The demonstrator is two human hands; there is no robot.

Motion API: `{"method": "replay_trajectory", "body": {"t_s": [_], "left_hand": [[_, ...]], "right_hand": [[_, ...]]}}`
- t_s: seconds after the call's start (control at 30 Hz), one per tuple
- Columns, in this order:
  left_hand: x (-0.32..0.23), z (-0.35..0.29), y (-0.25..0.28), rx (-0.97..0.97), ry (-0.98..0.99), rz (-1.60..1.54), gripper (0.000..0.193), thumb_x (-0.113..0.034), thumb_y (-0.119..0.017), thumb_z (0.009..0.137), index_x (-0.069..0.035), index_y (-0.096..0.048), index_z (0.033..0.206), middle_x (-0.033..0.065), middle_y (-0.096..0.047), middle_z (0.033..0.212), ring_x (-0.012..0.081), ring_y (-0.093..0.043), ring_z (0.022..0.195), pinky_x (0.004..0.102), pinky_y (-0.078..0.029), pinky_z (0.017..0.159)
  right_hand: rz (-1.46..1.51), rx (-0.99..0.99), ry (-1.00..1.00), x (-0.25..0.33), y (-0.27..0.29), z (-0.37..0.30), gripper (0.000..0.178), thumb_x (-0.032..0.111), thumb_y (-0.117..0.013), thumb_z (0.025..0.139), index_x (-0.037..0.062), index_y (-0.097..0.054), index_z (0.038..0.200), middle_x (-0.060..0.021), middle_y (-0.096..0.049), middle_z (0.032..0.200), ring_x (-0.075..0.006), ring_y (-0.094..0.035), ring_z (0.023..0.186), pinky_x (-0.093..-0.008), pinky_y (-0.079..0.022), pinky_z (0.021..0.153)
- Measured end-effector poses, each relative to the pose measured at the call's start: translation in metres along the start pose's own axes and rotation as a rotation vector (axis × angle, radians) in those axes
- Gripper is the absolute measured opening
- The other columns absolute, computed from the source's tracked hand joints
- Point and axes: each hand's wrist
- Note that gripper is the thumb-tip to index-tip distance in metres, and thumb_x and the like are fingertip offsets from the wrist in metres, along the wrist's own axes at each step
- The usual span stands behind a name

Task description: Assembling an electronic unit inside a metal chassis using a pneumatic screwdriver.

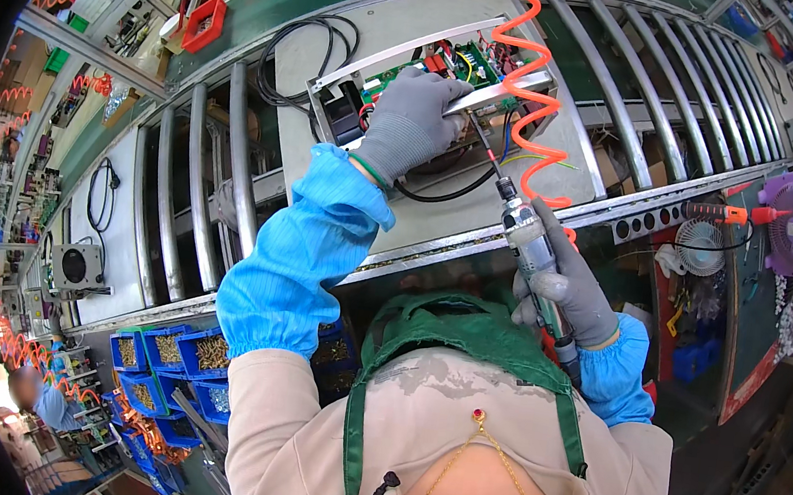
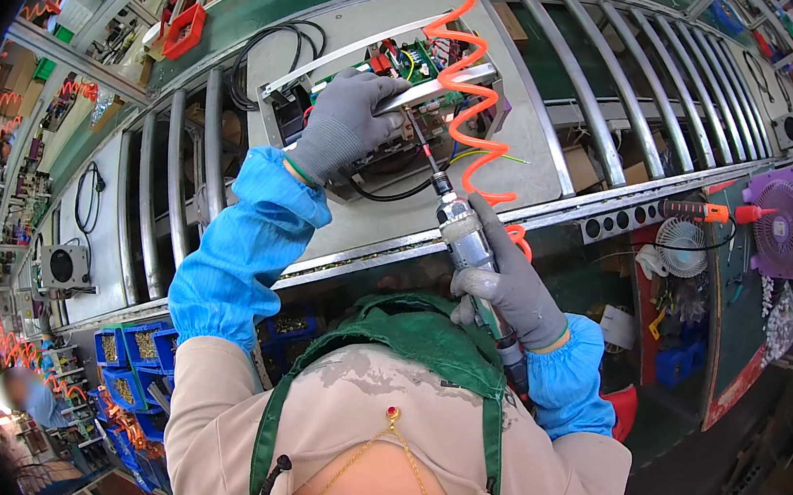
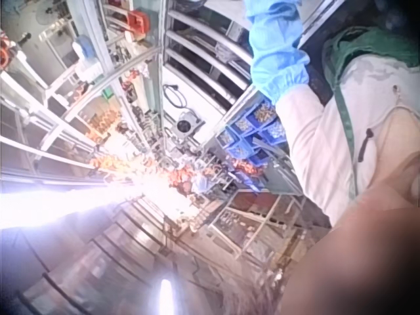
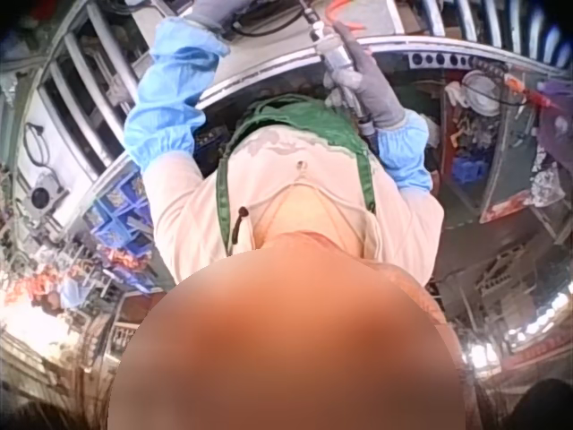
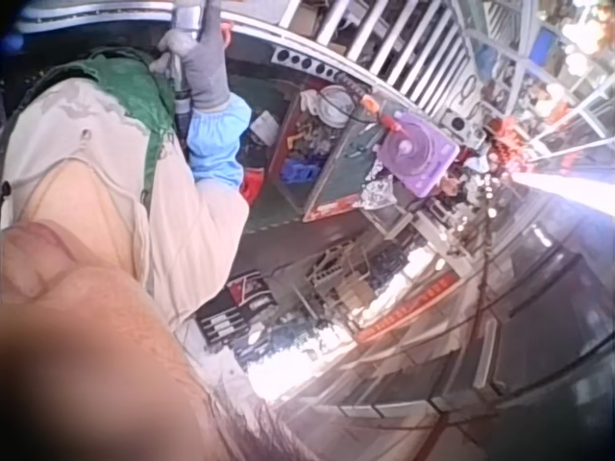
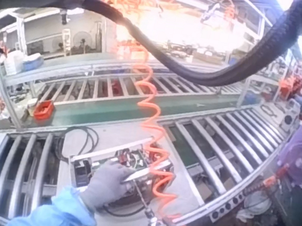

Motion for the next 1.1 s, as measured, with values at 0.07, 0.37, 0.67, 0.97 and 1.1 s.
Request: {"method": "replay_trajectory", "body": {"t_s": [0.07, 0.37, 0.67, 0.97, 1.1], "left_hand": [[0.005, 0.0, -0.001, -0.036, -0.014, -0.094, 0.044, -0.022, -0.069, 0.084, -0.012, -0.065, 0.127, 0.0136, -0.069, 0.11, 0.0312, -0.062, 0.106, 0.041, -0.052, 0.093], [0.013, -0.023, 0.006, -0.536, 0.156, -0.589, 0.035, -0.014, -0.063, 0.09, -0.002, -0.064, 0.124, 0.017, -0.066, 0.109, 0.0286, -0.066, 0.094, 0.0343, -0.053, 0.087], [-0.005, -0.012, 0.015, 0.002, 0.106, 0.14, 0.051, -0.031, -0.071, 0.074, -0.021, -0.07, 0.123, 0.0109, -0.06, 0.128, 0.035, -0.053, 0.121, 0.0479, -0.043, 0.103], [0.016, 0.007, 0.002, 0.12, 0.074, 0.046, 0.051, -0.03, -0.076, 0.072, -0.012, -0.071, 0.12, 0.0089, -0.057, 0.132, 0.0339, -0.05, 0.125, 0.0449, -0.041, 0.107], [0.03, 0.011, 0.003, 0.23, 0.004, -0.054, 0.055, -0.044, -0.07, 0.078, -0.019, -0.069, 0.127, 0.0068, -0.054, 0.14, 0.033, -0.047, 0.131, 0.0451, -0.037, 0.112]], "right_hand": [[-0.013, 0.0, 0.001, 0.0, 0.001, 0.0, 0.114, 0.035, -0.078, 0.068, 0.0261, -0.013, 0.161, -0.0144, -0.059, 0.084, -0.0186, -0.065, 0.053, -0.0317, -0.061, 0.057], [-0.046, -0.023, -0.01, 0.0, 0.0, 0.001, 0.114, 0.037, -0.078, 0.067, 0.0232, -0.014, 0.161, -0.0128, -0.059, 0.082, -0.0196, -0.063, 0.055, -0.0342, -0.06, 0.058], [0.074, 0.039, 0.005, -0.002, 0.007, 0.001, 0.101, 0.006, -0.062, 0.074, 0.0214, -0.013, 0.161, -0.0157, -0.062, 0.087, -0.0206, -0.065, 0.056, -0.035, -0.058, 0.057], [0.064, 0.045, 0.026, -0.005, 0.004, 0.003, 0.102, 0.016, -0.063, 0.074, 0.0239, -0.012, 0.161, -0.0152, -0.059, 0.086, -0.0201, -0.063, 0.055, -0.0375, -0.06, 0.059], [0.084, 0.053, 0.021, -0.005, 0.005, 0.003, 0.102, 0.017, -0.065, 0.074, 0.0243, -0.012, 0.161, -0.015, -0.059, 0.087, -0.0195, -0.063, 0.055, -0.0379, -0.061, 0.06]]}}
Point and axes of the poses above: each hand's wrist, its own z-axis towards the middle knuckle, its own y-axis out of the back of the hand, x = y × z
